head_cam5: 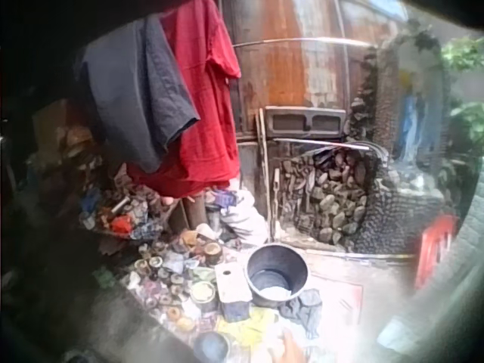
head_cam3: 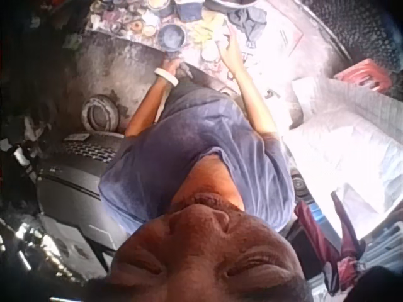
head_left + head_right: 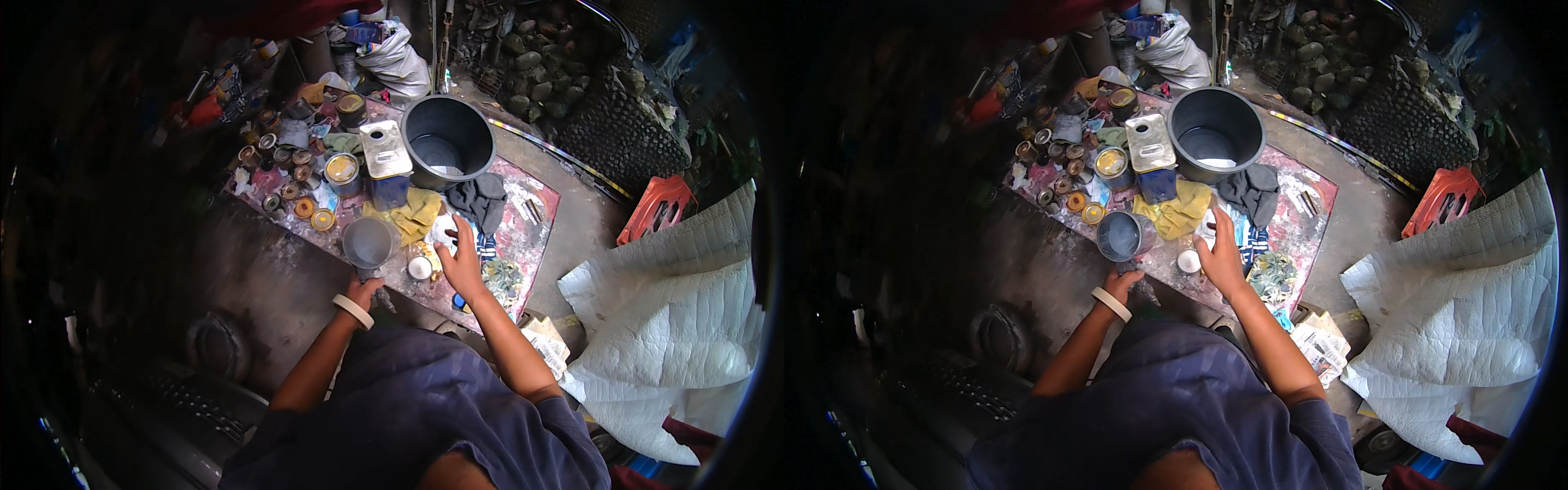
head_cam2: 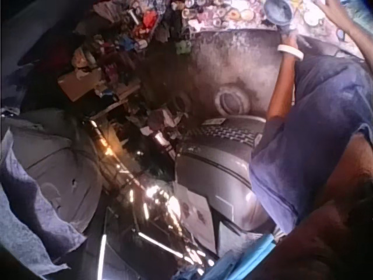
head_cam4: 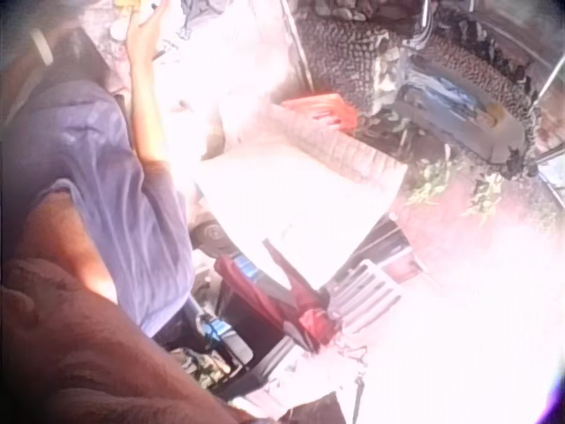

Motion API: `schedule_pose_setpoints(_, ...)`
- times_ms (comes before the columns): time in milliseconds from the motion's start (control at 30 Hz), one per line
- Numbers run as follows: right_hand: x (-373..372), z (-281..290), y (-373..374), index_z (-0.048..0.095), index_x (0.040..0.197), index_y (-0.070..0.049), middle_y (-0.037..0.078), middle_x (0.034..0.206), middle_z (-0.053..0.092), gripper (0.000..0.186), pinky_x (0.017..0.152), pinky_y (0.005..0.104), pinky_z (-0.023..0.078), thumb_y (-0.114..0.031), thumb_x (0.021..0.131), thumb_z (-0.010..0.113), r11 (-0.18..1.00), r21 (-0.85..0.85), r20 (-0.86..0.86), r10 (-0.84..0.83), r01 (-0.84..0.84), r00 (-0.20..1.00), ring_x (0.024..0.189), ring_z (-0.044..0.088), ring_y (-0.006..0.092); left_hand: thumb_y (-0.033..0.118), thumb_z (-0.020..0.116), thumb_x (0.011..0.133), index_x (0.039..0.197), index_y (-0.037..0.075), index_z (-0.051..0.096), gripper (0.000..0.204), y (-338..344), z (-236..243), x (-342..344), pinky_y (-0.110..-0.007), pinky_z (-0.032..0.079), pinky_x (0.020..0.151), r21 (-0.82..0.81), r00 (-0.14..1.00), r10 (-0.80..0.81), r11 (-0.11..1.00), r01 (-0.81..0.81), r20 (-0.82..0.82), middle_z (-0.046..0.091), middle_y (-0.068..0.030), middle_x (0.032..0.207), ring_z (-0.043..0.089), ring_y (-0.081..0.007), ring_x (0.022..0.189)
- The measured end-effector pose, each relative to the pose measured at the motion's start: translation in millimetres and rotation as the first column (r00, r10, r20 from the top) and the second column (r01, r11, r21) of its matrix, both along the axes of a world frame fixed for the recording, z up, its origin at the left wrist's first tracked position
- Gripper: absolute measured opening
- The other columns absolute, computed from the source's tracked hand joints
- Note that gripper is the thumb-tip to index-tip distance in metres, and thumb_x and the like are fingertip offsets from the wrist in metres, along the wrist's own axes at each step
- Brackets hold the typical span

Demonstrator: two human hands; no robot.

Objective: The person stands at a cluttered workbench and handles various paint cans and containers. They open a can, pour liquid into a metal cup, and use a spray gun to mix or clean the contents. Another person is present at the table, also handling materials.

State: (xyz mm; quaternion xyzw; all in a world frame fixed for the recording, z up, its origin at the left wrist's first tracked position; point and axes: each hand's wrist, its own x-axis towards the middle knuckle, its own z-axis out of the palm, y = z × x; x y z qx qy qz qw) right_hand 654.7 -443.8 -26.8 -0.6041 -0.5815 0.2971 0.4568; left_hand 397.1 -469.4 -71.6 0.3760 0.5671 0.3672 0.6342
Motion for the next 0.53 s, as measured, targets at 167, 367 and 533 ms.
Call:
schedule_pose_setpoints(167,-79.0,-17.9,97.9,0.026,0.153,0.0,0.036,0.153,0.024,0.09,0.116,0.0507,0.028,-0.029,0.084,0.077,0.981,0.092,0.238,-0.187,0.17,0.953,0.14,0.029,0.0521,0.019,0.068,0.091,0.121,0.008,0.064,0.032,7.7,-34.9,-167.4,-0.034,0.043,0.099,0.319,0.929,-0.075,0.926,0.2,-0.363,0.065,-0.0041,0.115,0.06,-0.0193,0.111)
schedule_pose_setpoints(367,-137.0,-35.9,153.6,0.02,0.157,-0.002,0.044,0.153,0.013,0.116,0.116,0.0533,0.025,-0.046,0.073,0.086,0.916,0.134,0.36,-0.4,0.377,0.843,0.142,0.022,0.0571,-0.002,0.064,0.086,0.109,0.006,0.061,0.025,15.4,-140.9,-338.7,-0.039,0.052,0.09,-0.277,0.938,0.324,0.919,-0.281,0.123,0.067,-0.0128,0.102,0.065,-0.0302,0.098)
schedule_pose_setpoints(533,-158.2,-52.8,177.5,0.009,0.158,-0.003,0.037,0.158,0.009,0.125,0.117,0.0563,0.024,-0.052,0.072,0.084,0.864,0.094,0.362,-0.492,0.494,0.792,0.144,0.023,0.0518,0.03,0.068,0.093,0.101,0.003,0.06,0.029,39.4,-171.4,-431.3,-0.055,0.05,0.085,-0.557,0.637,0.692,0.694,-0.456,0.34,0.068,-0.0182,0.091,0.067,-0.0355,0.087)
